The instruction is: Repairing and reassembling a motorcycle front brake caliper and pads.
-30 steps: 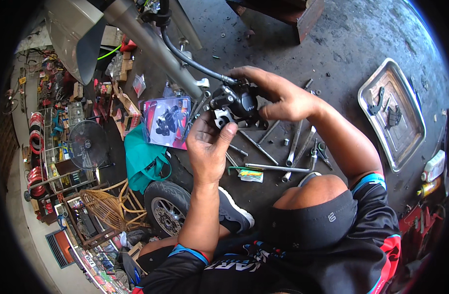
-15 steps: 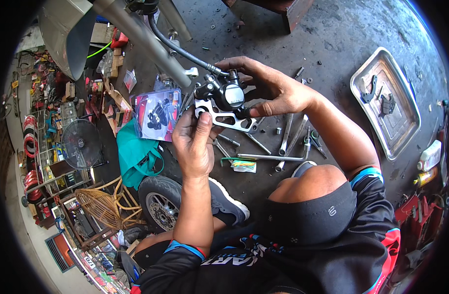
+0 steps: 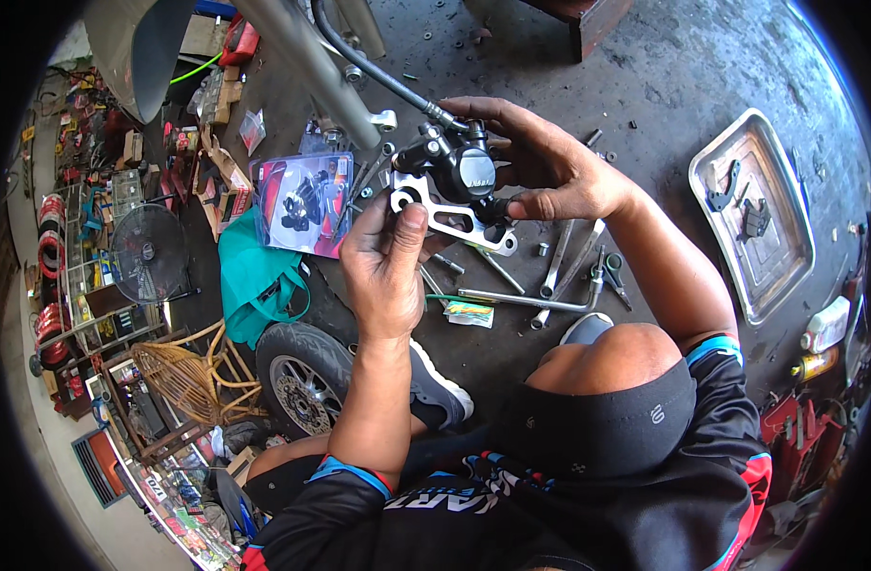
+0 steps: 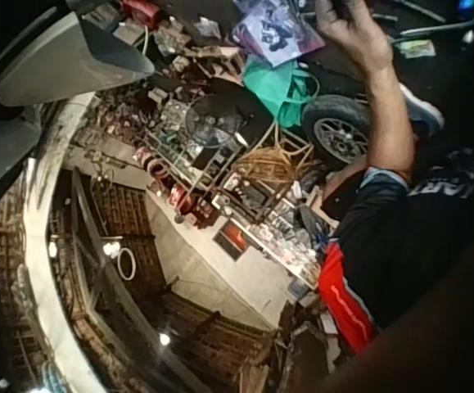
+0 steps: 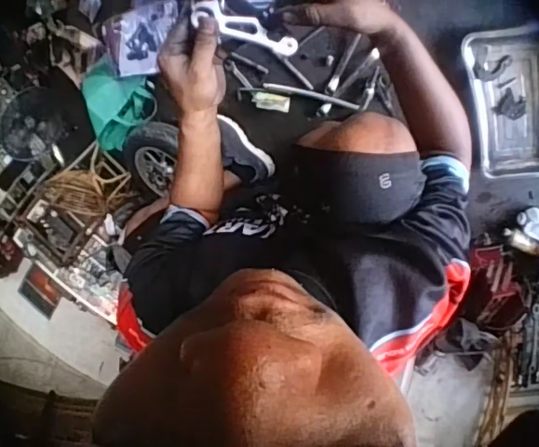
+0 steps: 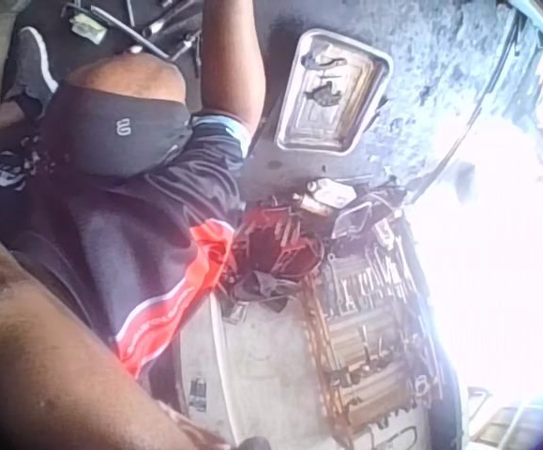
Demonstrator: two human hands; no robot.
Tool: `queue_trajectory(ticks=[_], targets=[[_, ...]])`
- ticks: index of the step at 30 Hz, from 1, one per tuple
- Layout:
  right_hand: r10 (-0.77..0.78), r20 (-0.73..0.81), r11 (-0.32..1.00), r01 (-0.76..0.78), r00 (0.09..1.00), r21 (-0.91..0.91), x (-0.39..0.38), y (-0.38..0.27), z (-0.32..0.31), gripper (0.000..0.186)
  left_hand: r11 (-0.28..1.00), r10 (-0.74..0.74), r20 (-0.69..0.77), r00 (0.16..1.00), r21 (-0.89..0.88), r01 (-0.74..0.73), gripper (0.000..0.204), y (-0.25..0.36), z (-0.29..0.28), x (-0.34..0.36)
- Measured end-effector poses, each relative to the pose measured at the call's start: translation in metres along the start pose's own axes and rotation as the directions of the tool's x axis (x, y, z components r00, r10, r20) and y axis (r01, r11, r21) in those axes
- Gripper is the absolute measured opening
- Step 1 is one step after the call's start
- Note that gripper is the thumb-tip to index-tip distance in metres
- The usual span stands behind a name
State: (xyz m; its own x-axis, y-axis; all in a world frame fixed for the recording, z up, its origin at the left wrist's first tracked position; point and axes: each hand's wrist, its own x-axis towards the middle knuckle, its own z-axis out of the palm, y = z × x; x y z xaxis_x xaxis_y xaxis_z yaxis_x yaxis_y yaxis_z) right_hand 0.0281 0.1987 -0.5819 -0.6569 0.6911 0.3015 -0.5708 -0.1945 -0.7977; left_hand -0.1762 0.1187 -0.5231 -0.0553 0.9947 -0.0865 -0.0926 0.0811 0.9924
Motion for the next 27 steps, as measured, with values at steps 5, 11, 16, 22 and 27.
queue_trajectory(ticks=[5, 11, 16, 22, 27], targets=[[-0.045, -0.014, 0.998, 0.045, 0.999, 0.049, -0.002, 0.004, 0.001, 0.091, 1.0, 0.015, -0.016, 1.0, 0.011, -0.015, 0.024, -0.001, 0.002, -0.002], [-0.083, -0.004, 0.996, 0.083, 0.997, 0.028, -0.005, 0.013, 0.0, 0.097, 0.999, 0.01, 0.024, 1.0, 0.038, -0.011, 0.026, -0.004, -0.008, 0.002], [-0.089, -0.008, 0.996, 0.089, 0.996, -0.029, -0.002, 0.013, 0.002, 0.101, 0.997, 0.046, 0.054, 0.997, 0.058, -0.049, 0.027, -0.004, -0.017, 0.003], [-0.103, -0.023, 0.994, 0.102, 0.994, -0.032, -0.002, 0.014, 0.0, 0.101, 0.989, 0.045, 0.062, 0.997, 0.137, -0.053, 0.026, -0.006, -0.021, 0.005], [-0.101, -0.018, 0.994, 0.1, 0.995, -0.04, -0.002, 0.013, 0.0, 0.1, 0.988, 0.067, 0.065, 0.996, 0.138, -0.076, 0.026, -0.006, -0.02, 0.006]])
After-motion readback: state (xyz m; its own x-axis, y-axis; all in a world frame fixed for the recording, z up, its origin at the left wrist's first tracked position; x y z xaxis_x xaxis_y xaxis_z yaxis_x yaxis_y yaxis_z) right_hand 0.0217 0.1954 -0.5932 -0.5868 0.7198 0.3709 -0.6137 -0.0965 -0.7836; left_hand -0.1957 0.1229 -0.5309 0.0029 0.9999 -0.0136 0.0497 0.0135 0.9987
